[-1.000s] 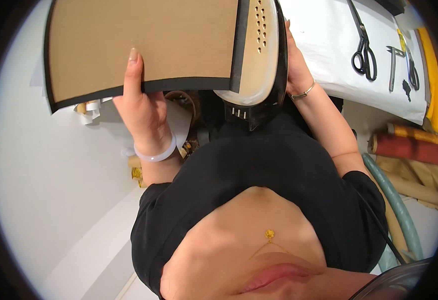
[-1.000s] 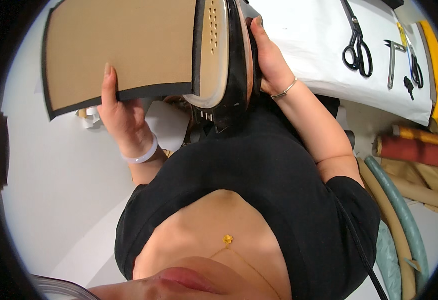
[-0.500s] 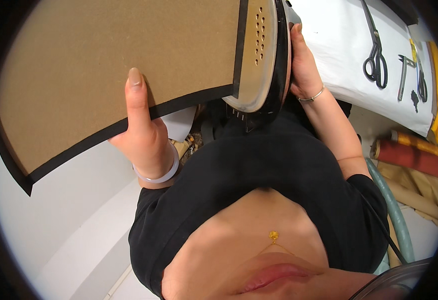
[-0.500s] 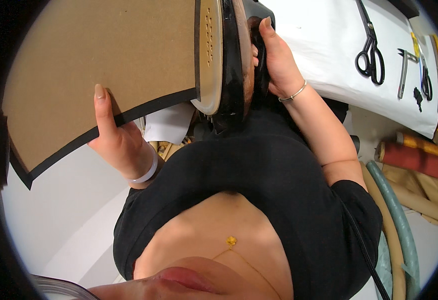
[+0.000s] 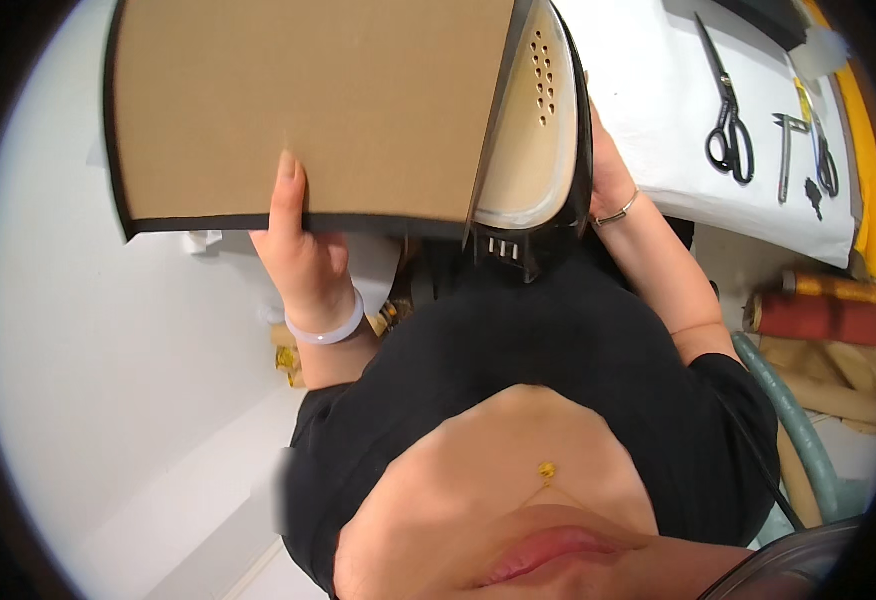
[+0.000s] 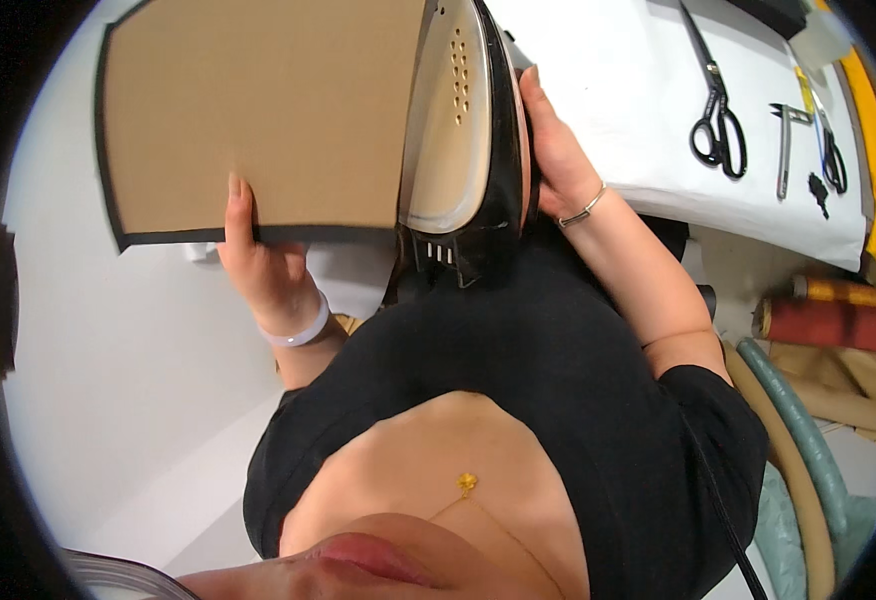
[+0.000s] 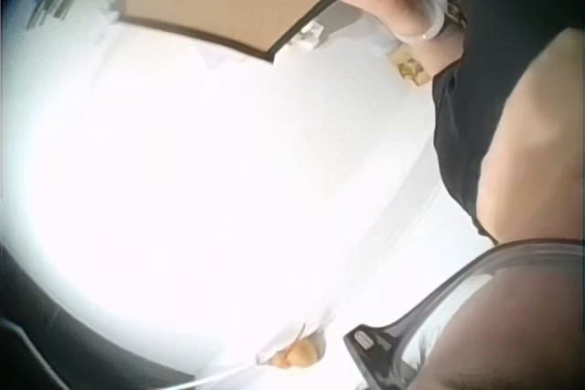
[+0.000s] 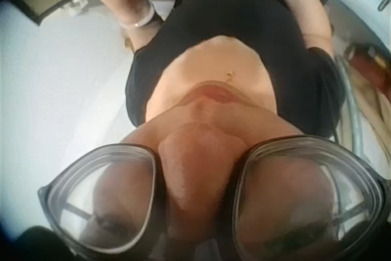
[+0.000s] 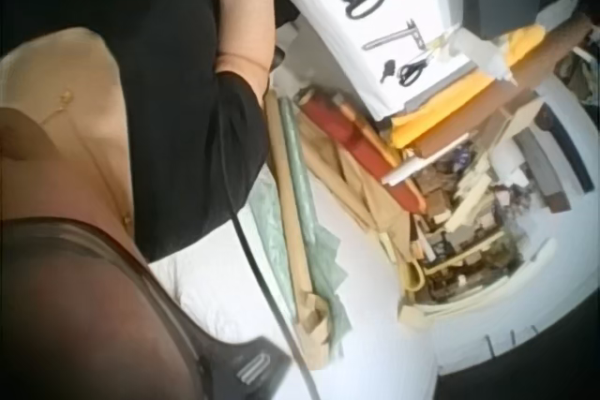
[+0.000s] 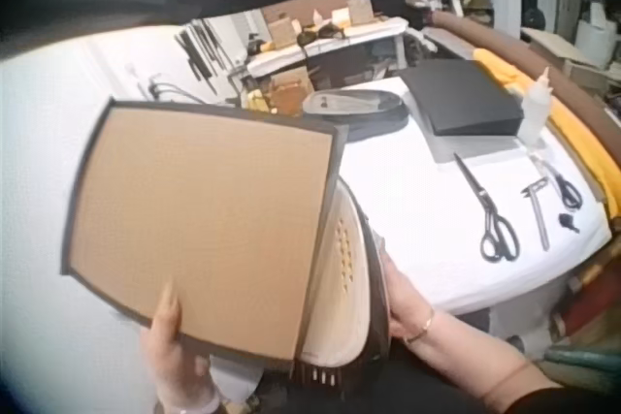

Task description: The person uses large scissors to trim the edges of a black material attached to a cardboard backing. They repeatedly cut, rotate, and inspect the edges, then use a small tool to refine corners and remove small pieces of excess material.

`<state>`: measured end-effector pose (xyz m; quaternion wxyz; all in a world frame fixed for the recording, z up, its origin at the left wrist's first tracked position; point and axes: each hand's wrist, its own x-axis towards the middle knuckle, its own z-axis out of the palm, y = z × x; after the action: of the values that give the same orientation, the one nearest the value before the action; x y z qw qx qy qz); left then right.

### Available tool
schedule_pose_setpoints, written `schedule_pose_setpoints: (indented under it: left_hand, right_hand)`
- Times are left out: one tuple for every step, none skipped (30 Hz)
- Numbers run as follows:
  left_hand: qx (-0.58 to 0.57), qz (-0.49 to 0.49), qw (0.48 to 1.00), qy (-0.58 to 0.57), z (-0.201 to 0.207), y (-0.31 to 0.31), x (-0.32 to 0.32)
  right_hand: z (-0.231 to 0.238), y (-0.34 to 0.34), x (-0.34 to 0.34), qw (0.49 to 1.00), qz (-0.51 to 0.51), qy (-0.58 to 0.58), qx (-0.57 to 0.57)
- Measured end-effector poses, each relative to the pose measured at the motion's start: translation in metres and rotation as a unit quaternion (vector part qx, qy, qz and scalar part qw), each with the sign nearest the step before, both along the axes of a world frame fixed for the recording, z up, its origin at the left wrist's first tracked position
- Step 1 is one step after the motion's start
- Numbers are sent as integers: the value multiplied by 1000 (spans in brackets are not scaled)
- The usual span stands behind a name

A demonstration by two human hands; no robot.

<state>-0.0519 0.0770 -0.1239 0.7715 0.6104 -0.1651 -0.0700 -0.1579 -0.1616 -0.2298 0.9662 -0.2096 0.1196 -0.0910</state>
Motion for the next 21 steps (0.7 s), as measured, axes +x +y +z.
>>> schedule_pose_setpoints:
  left_hand:
    - [-29,-25,999,19,0,1,1]
    - [-58,-49,996,38,0,2,1]
    - [-88,-73,992,59,-3,2,1]
    - [-97,-88,989,73,-5,3,1]
    - [-89,-97,989,70,-6,2,0]
    - [-79,-104,989,66,-8,0,-1]
    - [-69,-111,989,63,-9,-1,-3]
    - [-67,-132,987,59,-9,-2,-6]
    - [-69,-126,987,67,-9,-3,-8]
    - [-71,-120,988,74,-9,-4,-11]
    - [-73,-113,988,81,-9,-5,-14]
    - [-62,-125,988,65,-8,-4,-14]
    - [-52,-118,990,56,-7,-4,-16]
    - [-43,-111,992,46,-4,-5,-19]
    - [-30,-100,994,37,-1,-5,-21]
    - [-60,-106,991,63,1,-2,-20]
    - [-55,-95,992,58,3,-2,-21]
    - [-52,-84,994,53,6,-1,-23]
    - [-49,-73,995,49,8,-1,-24]
    - [-47,-69,995,48,9,-2,-26]
    - [-44,-64,996,48,11,-2,-27]
  right_hand:
    - [-3,-1,-3,1000,-2,-10,2]
    - [-4,-4,-3,999,0,-14,32]
    - [0,-6,-2,998,3,-17,59]
    - [4,-7,-4,999,-3,-22,45]
    - [8,-8,-6,999,-9,-26,30]
    - [6,-10,-3,999,-36,-16,-1]
    - [7,-12,-5,999,-45,-10,-14]
    - [8,-15,-5,999,-40,-18,-6]
    - [8,-16,-4,999,-36,-27,4]
    - [12,-15,-6,998,-56,-23,-8]
    - [12,-17,-7,998,-58,-26,-13]
    - [10,-18,-8,998,-60,-27,-18]
    - [10,-20,-9,997,-62,-28,-23]
    - [10,-21,-10,996,-82,-17,-41]
    - [11,-23,-10,995,-87,-22,-45]
    - [10,-25,-9,994,-92,-26,-50]
    - [9,-28,-9,993,-96,-31,-54]
    - [10,-29,-8,992,-110,-34,-56]
    - [13,-30,-8,990,-122,-31,-65]
    - [17,-33,-10,988,-135,-29,-74]
    - [19,-34,-10,986,-146,-26,-81]
